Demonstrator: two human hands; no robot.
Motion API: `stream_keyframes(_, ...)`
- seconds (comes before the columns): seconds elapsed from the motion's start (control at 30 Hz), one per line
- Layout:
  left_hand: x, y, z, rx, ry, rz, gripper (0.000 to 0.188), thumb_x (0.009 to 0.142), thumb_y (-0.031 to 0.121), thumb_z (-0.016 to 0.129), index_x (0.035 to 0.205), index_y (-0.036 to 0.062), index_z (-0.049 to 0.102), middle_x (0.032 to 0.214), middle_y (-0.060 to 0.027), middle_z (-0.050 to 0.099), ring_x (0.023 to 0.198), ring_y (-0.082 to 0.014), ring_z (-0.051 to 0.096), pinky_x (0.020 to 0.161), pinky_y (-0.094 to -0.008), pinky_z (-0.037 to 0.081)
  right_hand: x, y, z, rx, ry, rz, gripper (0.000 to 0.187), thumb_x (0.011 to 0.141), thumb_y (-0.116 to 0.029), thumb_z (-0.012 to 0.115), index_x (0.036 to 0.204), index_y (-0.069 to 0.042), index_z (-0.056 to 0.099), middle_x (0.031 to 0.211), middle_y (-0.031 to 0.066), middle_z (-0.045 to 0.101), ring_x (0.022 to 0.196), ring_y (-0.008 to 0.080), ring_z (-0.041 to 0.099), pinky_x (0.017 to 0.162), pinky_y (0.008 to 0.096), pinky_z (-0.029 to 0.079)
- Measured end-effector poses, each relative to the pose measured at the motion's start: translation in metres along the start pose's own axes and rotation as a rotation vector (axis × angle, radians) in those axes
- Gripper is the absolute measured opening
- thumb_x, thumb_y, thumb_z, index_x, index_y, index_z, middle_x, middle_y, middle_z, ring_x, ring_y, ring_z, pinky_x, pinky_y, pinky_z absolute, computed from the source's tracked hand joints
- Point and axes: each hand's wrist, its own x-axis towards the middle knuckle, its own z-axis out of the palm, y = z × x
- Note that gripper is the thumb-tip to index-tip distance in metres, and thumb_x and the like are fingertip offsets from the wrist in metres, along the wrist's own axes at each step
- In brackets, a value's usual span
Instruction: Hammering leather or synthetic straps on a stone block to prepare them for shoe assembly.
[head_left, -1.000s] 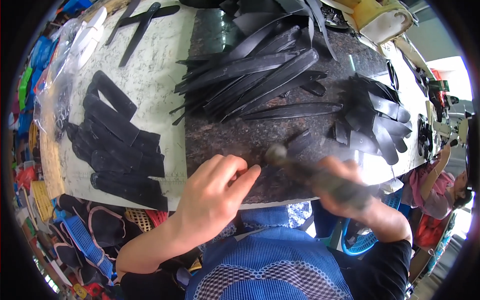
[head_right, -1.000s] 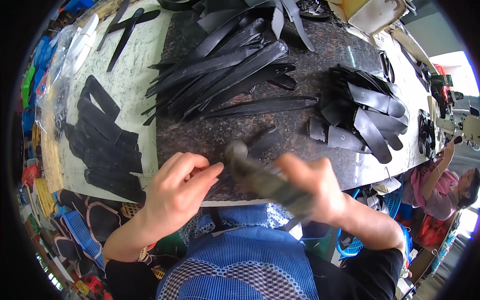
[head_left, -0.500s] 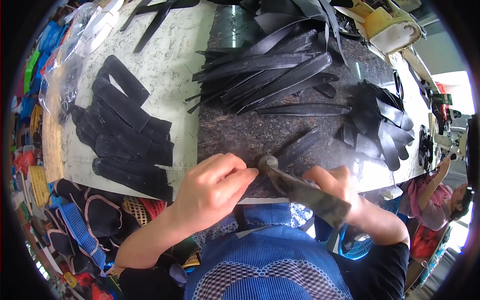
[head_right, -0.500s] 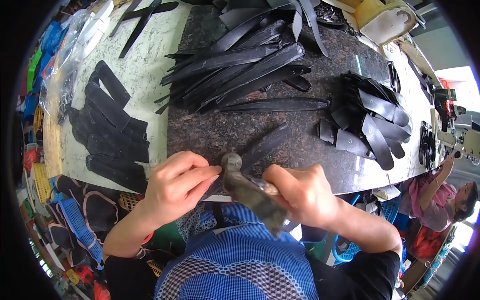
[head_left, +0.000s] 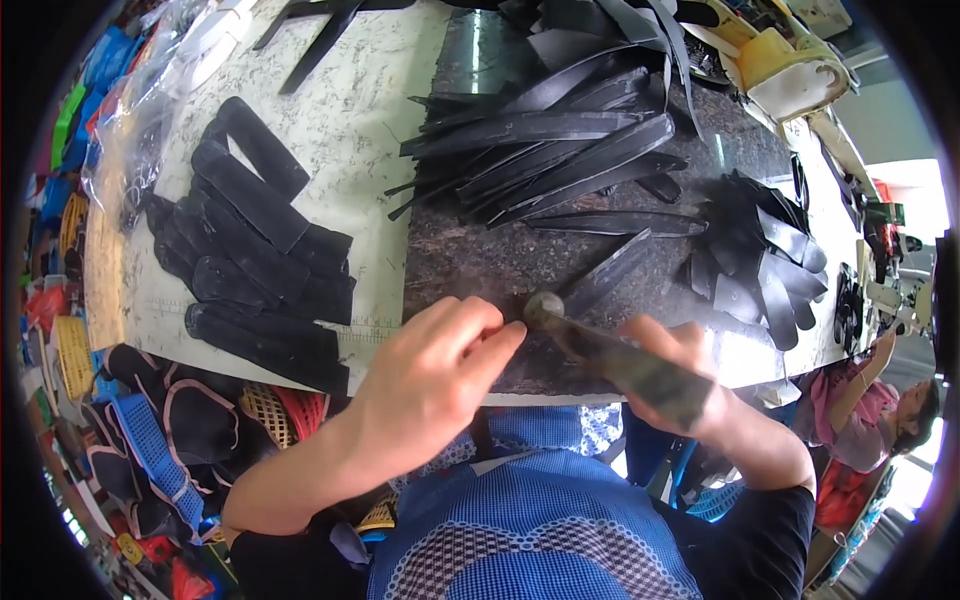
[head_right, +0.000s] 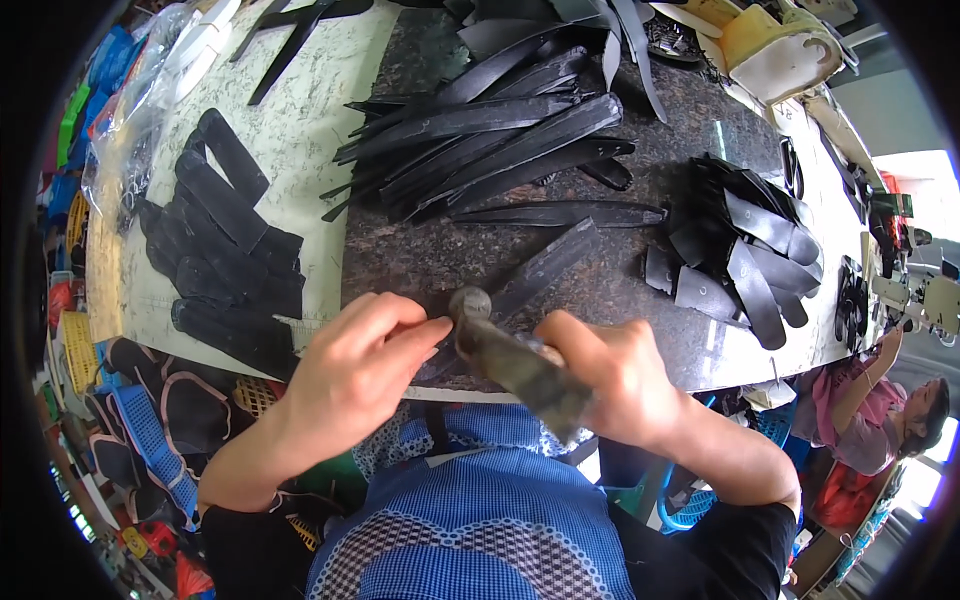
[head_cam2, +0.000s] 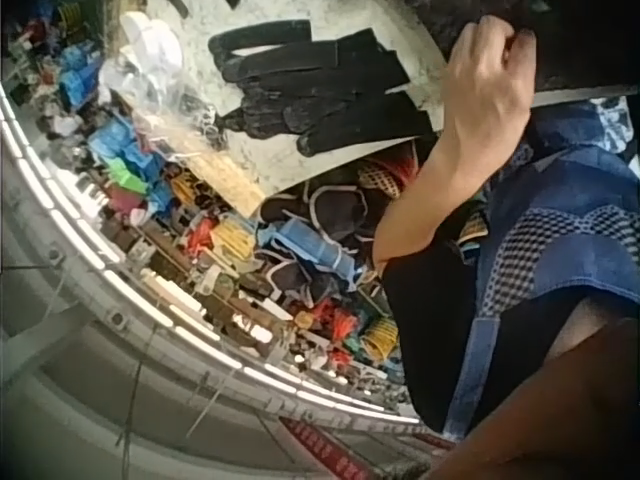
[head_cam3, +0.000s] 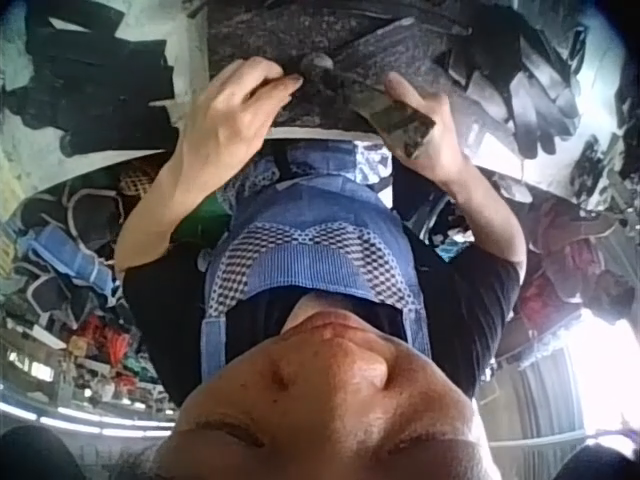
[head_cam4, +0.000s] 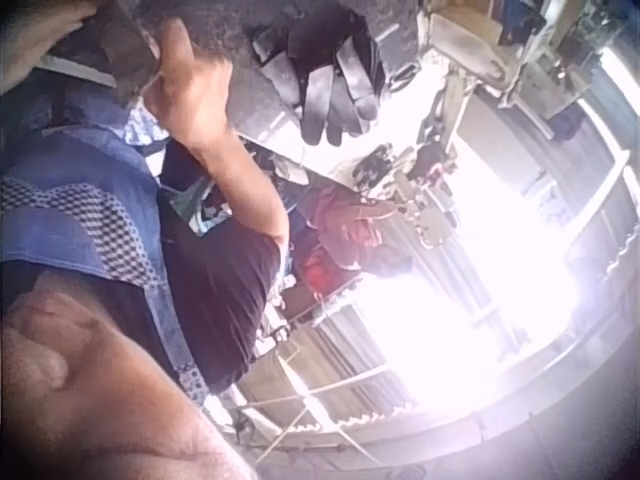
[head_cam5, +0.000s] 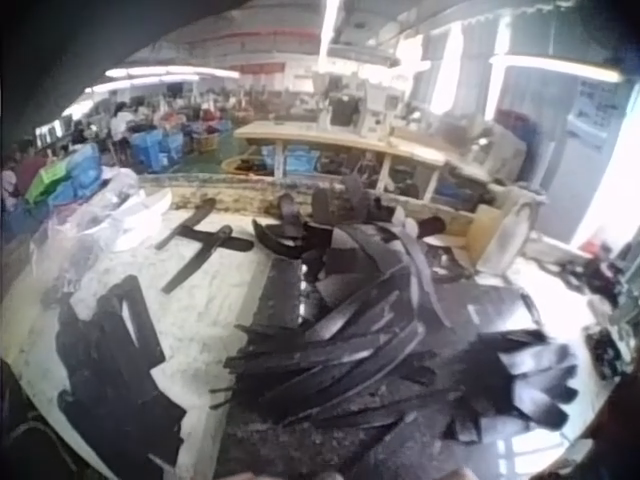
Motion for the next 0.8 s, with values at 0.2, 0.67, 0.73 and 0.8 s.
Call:
stream_keyframes(0.2,-0.013,0.001,0.007,0.092,0.097,0.015,0.023,0.076,-0.004,0.078,0.099,-0.0027,0.073,0.093,-0.0085,0.062,0.075,-0.0218,0.063,0.063,-0.0327,0.053,0.002,0.006,0.012,0.222,-0.028,0.059,0.021,0.083,-0.003,0.074,0.098,-0.001,0.058,0.070,0.0121,0.061,0.054,0.0286,0.066,0.047,0.0363,0.051)
stream_keyframes(0.67,-0.031,0.004,0.007,0.116,0.240,-0.054,0.029,0.069,-0.002,0.083,0.096,0.0007,0.072,0.090,-0.0067,0.063,0.074,-0.0234,0.061,0.063,-0.0348,0.050,0.025,-0.013,-0.002,0.118,-0.168,-0.043,0.010,0.092,-0.007,0.067,0.096,-0.001,0.061,0.069,0.0085,0.063,0.059,0.0266,0.070,0.051,0.0330,0.050)
stream_keyframes(0.73,-0.032,0.000,0.005,0.057,0.244,-0.128,0.029,0.067,0.000,0.086,0.093,0.0027,0.073,0.088,-0.0052,0.063,0.074,-0.0236,0.061,0.063,-0.0349,0.049,0.016,-0.003,0.010,0.206,-0.093,-0.008,0.015,0.088,-0.005,0.070,0.097,0.000,0.059,0.069,0.0095,0.063,0.059,0.0257,0.070,0.051,0.0347,0.052)
stream_keyframes(0.8,-0.036,-0.001,0.009,0.031,0.297,-0.103,0.027,0.067,0.001,0.088,0.090,0.0038,0.074,0.086,-0.0044,0.064,0.074,-0.0236,0.060,0.063,-0.0349,0.049,0.020,-0.002,0.009,0.131,-0.078,0.058,0.013,0.088,0.000,0.070,0.098,0.000,0.062,0.080,0.0125,0.064,0.063,0.0235,0.067,0.052,0.0307,0.050)
